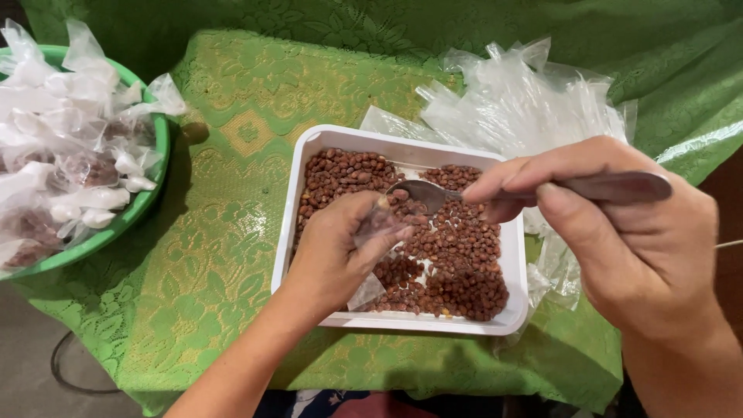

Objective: Manually packaging small food items into plastic bags using a spoon for portioning.

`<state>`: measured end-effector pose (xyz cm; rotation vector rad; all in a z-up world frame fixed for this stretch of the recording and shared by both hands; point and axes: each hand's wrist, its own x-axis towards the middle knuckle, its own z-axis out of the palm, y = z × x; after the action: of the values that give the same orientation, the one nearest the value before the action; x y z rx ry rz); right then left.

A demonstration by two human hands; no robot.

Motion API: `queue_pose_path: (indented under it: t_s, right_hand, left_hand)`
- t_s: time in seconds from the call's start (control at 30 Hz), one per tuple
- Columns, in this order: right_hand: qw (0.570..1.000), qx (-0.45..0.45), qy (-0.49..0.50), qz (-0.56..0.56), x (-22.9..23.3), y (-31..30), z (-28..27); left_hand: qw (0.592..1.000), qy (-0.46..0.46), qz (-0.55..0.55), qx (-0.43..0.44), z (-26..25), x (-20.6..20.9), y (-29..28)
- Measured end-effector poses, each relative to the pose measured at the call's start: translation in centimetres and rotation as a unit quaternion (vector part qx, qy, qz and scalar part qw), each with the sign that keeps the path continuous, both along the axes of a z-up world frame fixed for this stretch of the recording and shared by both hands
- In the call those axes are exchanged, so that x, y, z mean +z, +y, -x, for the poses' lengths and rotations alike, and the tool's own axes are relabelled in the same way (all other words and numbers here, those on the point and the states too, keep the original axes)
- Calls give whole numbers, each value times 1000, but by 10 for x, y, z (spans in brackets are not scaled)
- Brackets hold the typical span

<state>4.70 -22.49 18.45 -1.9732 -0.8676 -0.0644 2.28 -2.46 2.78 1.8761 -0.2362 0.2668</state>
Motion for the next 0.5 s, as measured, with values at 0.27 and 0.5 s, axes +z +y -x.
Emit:
queue_pose_path:
  t_s: [0.27, 0.5]
  right_hand:
    - [995, 17, -75, 60, 13, -24, 1]
    - [991, -4, -116, 69, -1, -48, -1]
  left_hand:
    - [1000, 4, 9, -25, -15, 25, -21]
    - [986, 94, 122, -59, -12, 13, -19]
